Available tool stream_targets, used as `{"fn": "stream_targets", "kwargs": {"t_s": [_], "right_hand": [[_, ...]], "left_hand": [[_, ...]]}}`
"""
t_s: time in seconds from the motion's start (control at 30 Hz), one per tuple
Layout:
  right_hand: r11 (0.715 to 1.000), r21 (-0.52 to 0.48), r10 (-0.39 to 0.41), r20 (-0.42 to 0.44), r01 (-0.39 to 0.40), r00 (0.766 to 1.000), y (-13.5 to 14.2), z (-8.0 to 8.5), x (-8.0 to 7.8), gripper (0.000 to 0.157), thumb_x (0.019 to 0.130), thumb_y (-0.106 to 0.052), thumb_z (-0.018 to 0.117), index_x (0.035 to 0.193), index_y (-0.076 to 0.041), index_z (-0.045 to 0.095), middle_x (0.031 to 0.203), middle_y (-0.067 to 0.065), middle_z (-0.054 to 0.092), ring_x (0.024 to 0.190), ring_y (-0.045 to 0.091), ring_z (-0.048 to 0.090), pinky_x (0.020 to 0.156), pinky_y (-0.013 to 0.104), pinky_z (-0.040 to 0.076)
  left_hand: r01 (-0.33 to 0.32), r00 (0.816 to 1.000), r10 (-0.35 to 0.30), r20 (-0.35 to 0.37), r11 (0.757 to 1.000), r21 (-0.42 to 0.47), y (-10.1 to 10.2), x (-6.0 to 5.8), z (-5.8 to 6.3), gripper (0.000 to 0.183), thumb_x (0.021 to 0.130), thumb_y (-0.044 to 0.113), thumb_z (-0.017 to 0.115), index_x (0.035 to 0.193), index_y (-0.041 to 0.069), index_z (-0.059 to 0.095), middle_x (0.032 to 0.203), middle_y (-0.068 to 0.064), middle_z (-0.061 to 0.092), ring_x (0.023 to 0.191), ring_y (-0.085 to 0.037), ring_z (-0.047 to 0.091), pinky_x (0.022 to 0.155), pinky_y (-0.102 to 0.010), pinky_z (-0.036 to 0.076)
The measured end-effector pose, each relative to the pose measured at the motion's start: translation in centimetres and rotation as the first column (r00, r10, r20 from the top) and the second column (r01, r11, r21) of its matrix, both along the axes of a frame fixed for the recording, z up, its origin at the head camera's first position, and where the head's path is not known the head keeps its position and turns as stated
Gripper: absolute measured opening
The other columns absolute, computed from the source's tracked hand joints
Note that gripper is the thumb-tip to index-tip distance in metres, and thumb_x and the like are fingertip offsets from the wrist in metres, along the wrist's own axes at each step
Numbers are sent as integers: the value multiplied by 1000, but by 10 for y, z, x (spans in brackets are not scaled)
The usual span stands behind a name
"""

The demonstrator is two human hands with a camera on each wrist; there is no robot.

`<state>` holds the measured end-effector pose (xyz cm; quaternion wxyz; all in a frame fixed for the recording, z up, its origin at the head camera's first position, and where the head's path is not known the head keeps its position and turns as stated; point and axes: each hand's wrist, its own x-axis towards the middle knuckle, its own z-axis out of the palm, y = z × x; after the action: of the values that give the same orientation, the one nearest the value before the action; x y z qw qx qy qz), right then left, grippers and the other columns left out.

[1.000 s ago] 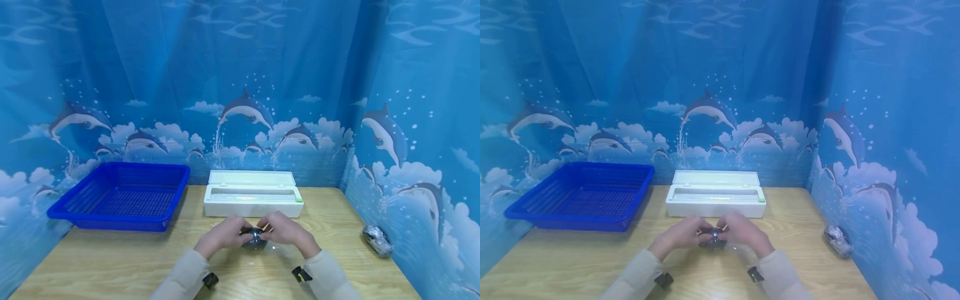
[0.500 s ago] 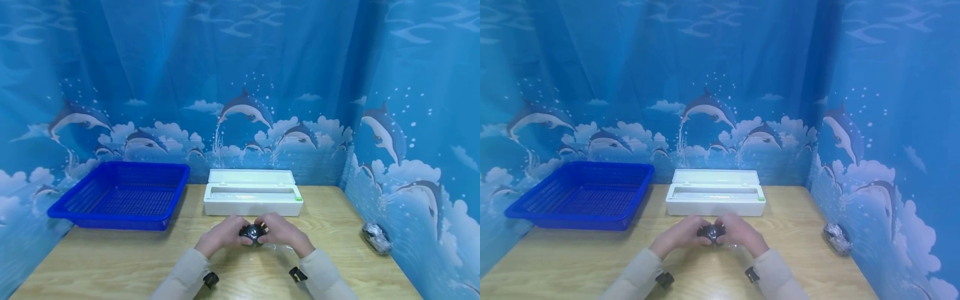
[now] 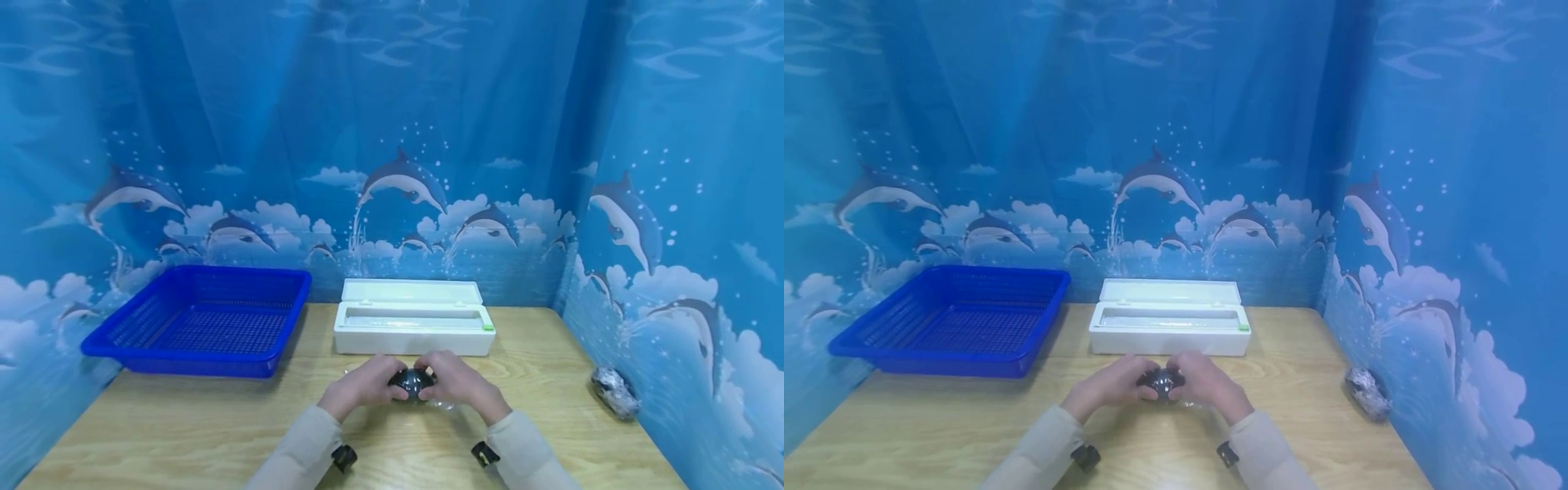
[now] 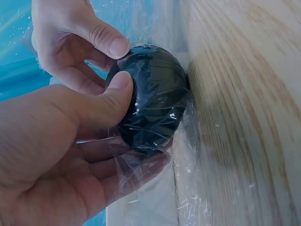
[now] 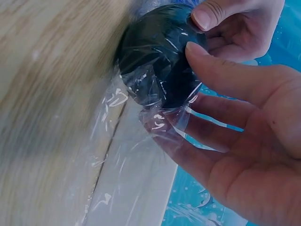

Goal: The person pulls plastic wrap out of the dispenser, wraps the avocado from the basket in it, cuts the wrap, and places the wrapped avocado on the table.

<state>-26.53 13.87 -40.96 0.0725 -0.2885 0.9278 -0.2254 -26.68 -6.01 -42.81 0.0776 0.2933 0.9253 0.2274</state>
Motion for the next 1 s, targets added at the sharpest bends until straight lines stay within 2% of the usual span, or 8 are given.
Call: {"fn": "stream_targets", "kwargs": {"t_s": [0.17, 0.33, 0.5, 0.6, 0.67, 0.77, 0.87, 1.0], "right_hand": [[999, 13, 36, 12, -36, 999, 2, -2, -2, 30, 84, -7, 82, 112, -2, 73, 107, 10, 75, 93, 17, 67, 80, 33, 59], [997, 44, 62, 51, -64, 997, 5, -3, -5, 33, 93, -7, 72, 125, 2, 67, 116, 13, 73, 101, 21, 69, 89, 39, 60], [997, 19, 72, 83, -74, 994, 6, -4, -5, 36, 97, -6, 67, 131, 2, 63, 122, 16, 71, 107, 25, 70, 94, 43, 60], [997, 5, 75, 78, -76, 994, 7, -4, -5, 36, 97, -7, 67, 131, 3, 63, 121, 16, 71, 104, 25, 70, 92, 44, 60], [997, -2, 76, 66, -76, 995, 7, -5, -4, 36, 97, -9, 68, 131, 3, 63, 121, 17, 72, 103, 25, 70, 92, 44, 60], [997, -2, 72, 44, -72, 996, 6, -6, -5, 36, 97, -12, 68, 130, 2, 64, 121, 17, 72, 103, 25, 71, 92, 43, 61], [998, 6, 65, 33, -65, 997, 4, -8, -6, 34, 98, -13, 67, 129, 1, 65, 120, 15, 73, 103, 23, 71, 92, 41, 60], [998, 9, 60, 38, -61, 997, 2, -10, -7, 27, 102, -11, 61, 126, 0, 66, 112, 10, 74, 97, 16, 69, 89, 38, 60]], "left_hand": [[32, 999, -32, 16, 999, -22, 0, -1, -1, 14, 97, 23, 72, 105, 12, 72, 92, 6, 71, 80, -1, 60, 80, -20, 55], [31, 996, -32, 88, 999, 8, -4, -3, -4, 14, 103, 27, 63, 103, 15, 70, 82, 8, 63, 72, -3, 56, 73, -21, 52], [-31, 987, 22, 158, 998, 53, -6, -3, -5, 26, 103, 28, 62, 121, 13, 70, 101, 2, 73, 89, -10, 66, 89, -31, 58], [-72, 991, 68, 111, 997, 39, -5, -3, -4, 38, 100, 30, 66, 134, 13, 66, 124, -3, 72, 113, -19, 68, 105, -42, 55], [-85, 995, 82, 63, 995, 47, -5, -4, -2, 39, 96, 27, 72, 132, 13, 68, 128, -5, 72, 119, -22, 67, 107, -45, 54], [-77, 997, 75, 32, 994, 74, -5, -5, 2, 31, 91, 20, 78, 121, 13, 75, 115, -1, 76, 105, -16, 70, 97, -37, 58], [-46, 998, 41, 53, 995, 91, -5, -5, 5, 22, 90, 16, 79, 113, 14, 78, 104, 2, 79, 90, -7, 69, 85, -27, 59], [-34, 999, 32, 44, 998, 57, -5, -4, 5, 30, 89, 24, 81, 118, 15, 77, 109, 3, 78, 94, -4, 67, 88, -27, 58]]}}
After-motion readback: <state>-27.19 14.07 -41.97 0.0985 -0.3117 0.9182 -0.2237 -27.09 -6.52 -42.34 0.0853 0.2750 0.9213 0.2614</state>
